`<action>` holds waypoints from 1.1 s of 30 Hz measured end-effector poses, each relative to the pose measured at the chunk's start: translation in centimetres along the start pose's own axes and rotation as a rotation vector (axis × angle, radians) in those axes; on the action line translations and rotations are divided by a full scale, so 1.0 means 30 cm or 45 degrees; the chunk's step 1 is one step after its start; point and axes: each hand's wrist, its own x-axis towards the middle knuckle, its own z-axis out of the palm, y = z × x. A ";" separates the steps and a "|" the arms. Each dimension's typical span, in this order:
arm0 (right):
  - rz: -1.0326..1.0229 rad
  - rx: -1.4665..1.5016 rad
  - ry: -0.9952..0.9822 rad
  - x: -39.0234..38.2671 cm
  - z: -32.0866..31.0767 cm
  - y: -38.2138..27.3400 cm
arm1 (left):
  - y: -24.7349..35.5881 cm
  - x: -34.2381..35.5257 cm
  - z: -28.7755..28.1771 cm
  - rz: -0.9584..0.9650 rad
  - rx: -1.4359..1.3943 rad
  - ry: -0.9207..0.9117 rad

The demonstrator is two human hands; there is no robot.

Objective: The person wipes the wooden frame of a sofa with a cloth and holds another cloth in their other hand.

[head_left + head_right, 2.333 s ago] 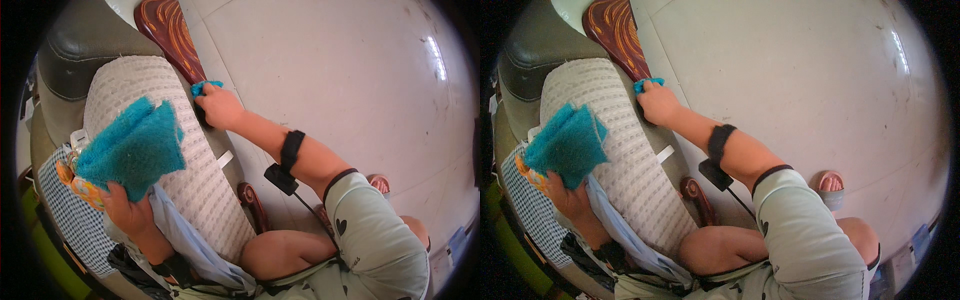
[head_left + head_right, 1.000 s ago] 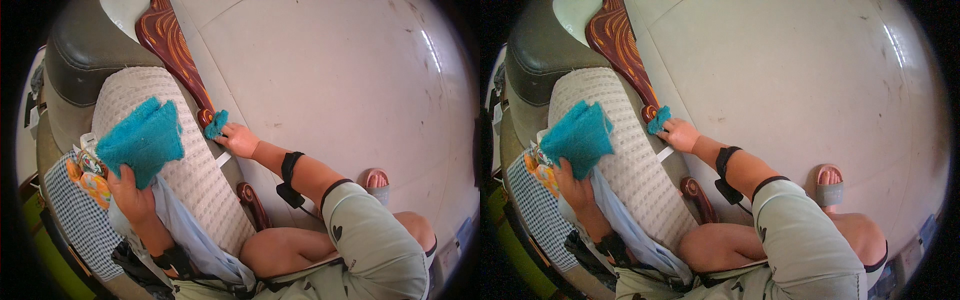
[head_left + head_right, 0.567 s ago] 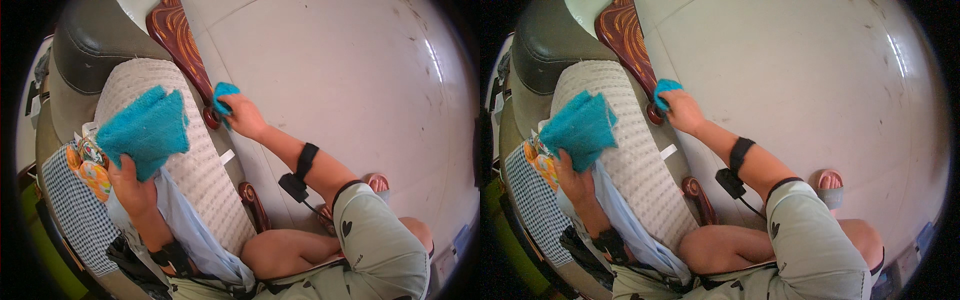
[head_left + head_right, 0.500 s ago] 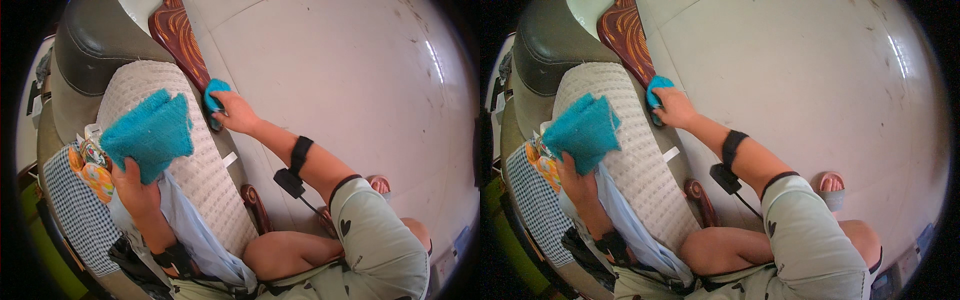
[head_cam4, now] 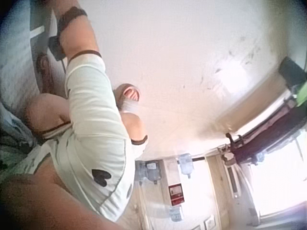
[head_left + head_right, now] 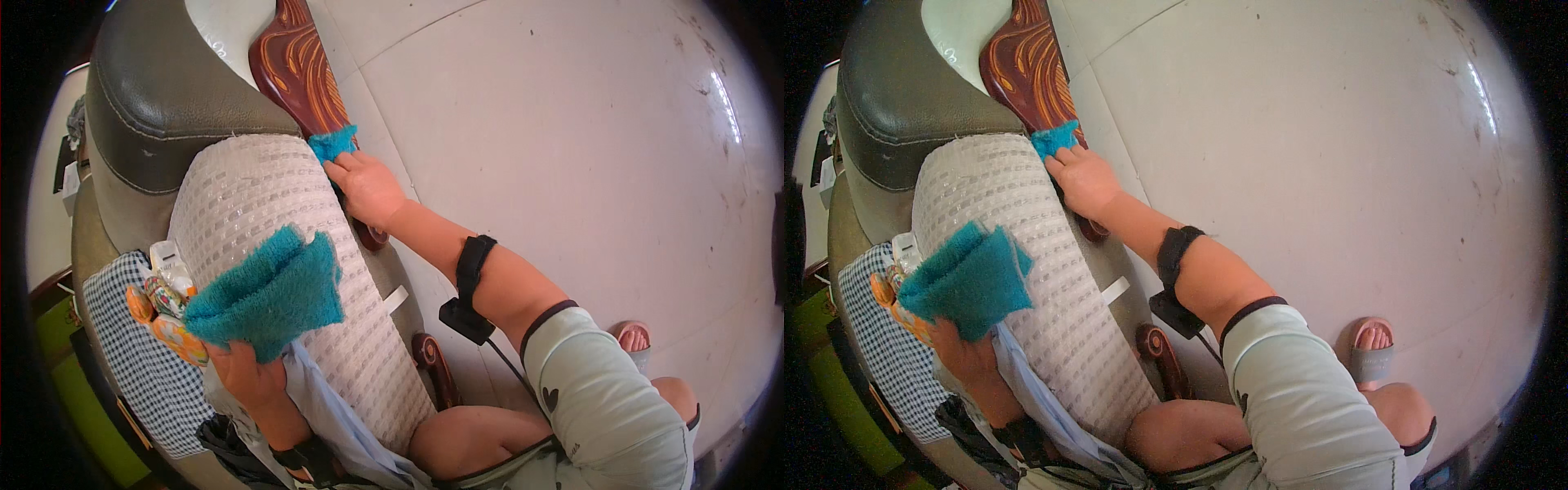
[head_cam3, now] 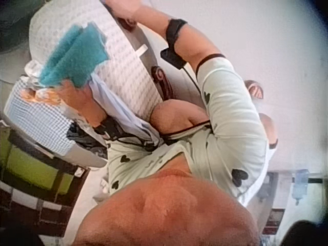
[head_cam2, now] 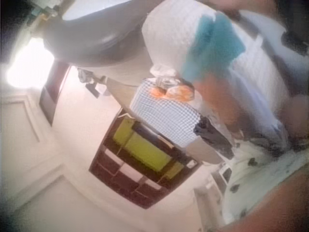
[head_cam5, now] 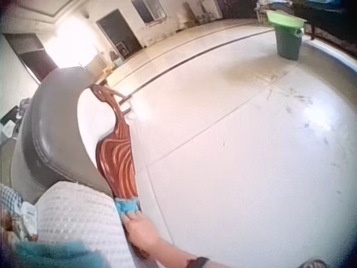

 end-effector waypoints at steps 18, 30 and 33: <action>0.581 -0.136 -0.984 -0.187 -0.096 0.053 | -0.015 0.021 -0.026 0.033 0.066 -0.065; 0.358 0.366 -0.060 -0.123 -0.113 0.014 | -0.008 0.014 -0.040 0.015 0.447 0.133; 0.082 0.014 -0.007 -0.041 -0.035 0.002 | -0.001 0.032 -0.023 0.026 -0.103 -0.138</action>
